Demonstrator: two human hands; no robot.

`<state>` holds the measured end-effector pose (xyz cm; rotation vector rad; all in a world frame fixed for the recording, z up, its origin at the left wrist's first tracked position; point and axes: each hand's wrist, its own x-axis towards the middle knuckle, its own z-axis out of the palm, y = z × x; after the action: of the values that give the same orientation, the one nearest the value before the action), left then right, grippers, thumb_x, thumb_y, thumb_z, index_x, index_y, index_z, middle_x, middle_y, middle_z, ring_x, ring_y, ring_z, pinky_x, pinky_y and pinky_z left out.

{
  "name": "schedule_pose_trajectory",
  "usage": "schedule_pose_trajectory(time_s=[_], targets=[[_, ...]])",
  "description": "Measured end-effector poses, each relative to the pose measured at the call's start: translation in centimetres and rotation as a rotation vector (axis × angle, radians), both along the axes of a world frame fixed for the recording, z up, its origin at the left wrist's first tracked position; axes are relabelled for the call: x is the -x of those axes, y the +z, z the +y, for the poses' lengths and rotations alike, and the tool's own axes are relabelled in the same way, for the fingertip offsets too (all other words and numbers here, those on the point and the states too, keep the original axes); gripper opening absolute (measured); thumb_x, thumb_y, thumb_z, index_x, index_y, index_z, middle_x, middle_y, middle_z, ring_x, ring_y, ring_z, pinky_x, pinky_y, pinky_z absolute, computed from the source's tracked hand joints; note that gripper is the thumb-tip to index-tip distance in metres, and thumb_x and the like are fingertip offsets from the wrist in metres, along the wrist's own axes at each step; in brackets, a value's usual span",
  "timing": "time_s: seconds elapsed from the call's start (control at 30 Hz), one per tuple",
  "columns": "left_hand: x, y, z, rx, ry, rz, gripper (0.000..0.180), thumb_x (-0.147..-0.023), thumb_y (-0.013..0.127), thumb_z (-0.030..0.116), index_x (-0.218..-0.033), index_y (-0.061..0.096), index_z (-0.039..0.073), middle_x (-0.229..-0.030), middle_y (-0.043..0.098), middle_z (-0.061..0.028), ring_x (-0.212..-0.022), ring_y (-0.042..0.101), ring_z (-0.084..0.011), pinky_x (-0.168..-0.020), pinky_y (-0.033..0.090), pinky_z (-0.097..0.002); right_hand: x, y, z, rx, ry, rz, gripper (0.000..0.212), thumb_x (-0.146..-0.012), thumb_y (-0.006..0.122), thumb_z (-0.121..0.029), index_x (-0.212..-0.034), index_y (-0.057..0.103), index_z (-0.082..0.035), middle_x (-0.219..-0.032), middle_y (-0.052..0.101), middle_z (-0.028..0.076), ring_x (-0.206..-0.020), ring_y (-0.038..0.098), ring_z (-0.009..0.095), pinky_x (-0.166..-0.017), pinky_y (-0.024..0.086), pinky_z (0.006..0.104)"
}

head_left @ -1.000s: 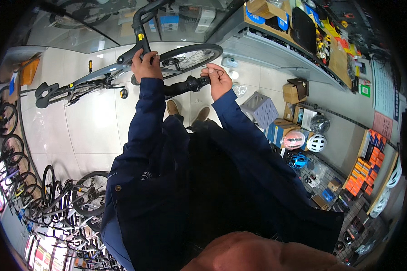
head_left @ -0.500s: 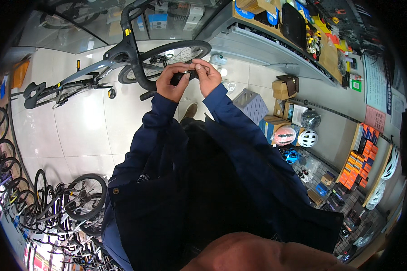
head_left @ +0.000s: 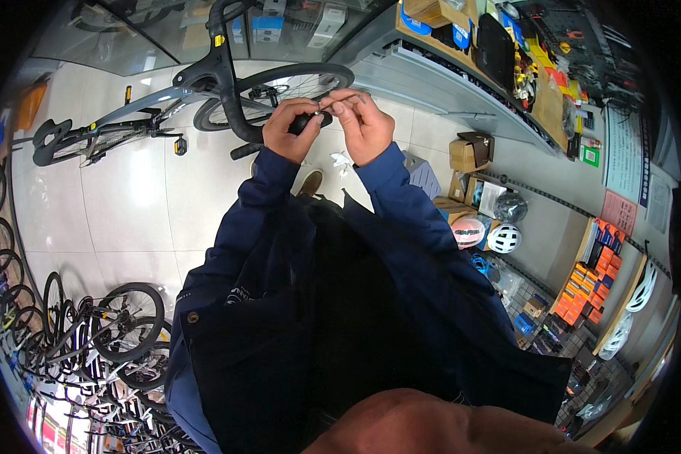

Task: The person assembles a bicycle by attaching the handlebar stem and tightening it with an Allen key. They then install the seat post and adjust the handlebar position. The person uses a small green container and a white cloth during the process.

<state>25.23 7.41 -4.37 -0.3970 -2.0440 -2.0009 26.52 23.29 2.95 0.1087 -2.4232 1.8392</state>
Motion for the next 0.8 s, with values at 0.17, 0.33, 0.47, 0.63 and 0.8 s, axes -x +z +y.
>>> schedule_pose_trajectory(time_s=[0.17, 0.33, 0.47, 0.63, 0.8], targets=[[0.2, -0.2, 0.1, 0.006, 0.01, 0.028, 0.023, -0.082, 0.08, -0.003, -0.103, 0.071, 0.002, -0.107, 0.073, -0.0122, -0.095, 0.073, -0.024, -0.086, 0.057, -0.0321, 0.1, -0.3, -0.3, -0.065, 0.009, 0.041, 0.015, -0.105, 0.061, -0.001, -0.117, 0.064, 0.007, -0.107, 0.076, 0.012, -0.098, 0.072, 0.015, -0.09, 0.057, 0.0273], [0.0, -0.5, 0.3, 0.005, 0.019, -0.002, 0.023, -0.081, 0.08, -0.003, -0.102, 0.071, 0.002, -0.106, 0.074, -0.0122, -0.095, 0.073, -0.0241, -0.086, 0.057, -0.032, 0.1, 0.5, -0.1, -0.218, 0.013, 0.068, 0.013, -0.103, 0.065, -0.003, -0.114, 0.067, 0.003, -0.103, 0.077, 0.011, -0.091, 0.074, 0.016, -0.083, 0.058, 0.028], [0.1, -0.7, 0.5, 0.004, 0.031, 0.002, 0.024, -0.081, 0.081, -0.003, -0.102, 0.071, 0.002, -0.105, 0.074, -0.0123, -0.094, 0.073, -0.024, -0.086, 0.057, -0.0319, 0.4, 0.9, -0.2, -0.325, 0.034, 0.066, 0.013, -0.102, 0.066, -0.005, -0.114, 0.068, -0.001, -0.099, 0.076, 0.011, -0.087, 0.075, 0.02, -0.08, 0.057, 0.0286], [0.0, -0.9, 0.5, 0.007, 0.005, 0.01, 0.022, -0.086, 0.078, 0.0, -0.108, 0.071, 0.0, -0.11, 0.072, -0.012, -0.101, 0.069, -0.022, -0.09, 0.054, -0.0319, 0.5, 0.7, -0.2, -0.372, 0.035, 0.123, 0.013, -0.102, 0.065, -0.006, -0.113, 0.068, -0.001, -0.097, 0.075, 0.011, -0.086, 0.075, 0.022, -0.078, 0.058, 0.0292], [0.0, -1.1, -0.2, -0.086, -0.037, -0.08, 0.021, -0.09, 0.07, -0.001, -0.111, 0.07, 0.0, -0.112, 0.071, -0.0141, -0.103, 0.07, -0.0242, -0.092, 0.054, -0.0321, 0.5, 0.5, 0.3, -0.343, 0.015, 0.107, 0.011, -0.103, 0.064, -0.007, -0.111, 0.069, -0.002, -0.097, 0.076, 0.01, -0.085, 0.075, 0.021, -0.078, 0.058, 0.0294]])
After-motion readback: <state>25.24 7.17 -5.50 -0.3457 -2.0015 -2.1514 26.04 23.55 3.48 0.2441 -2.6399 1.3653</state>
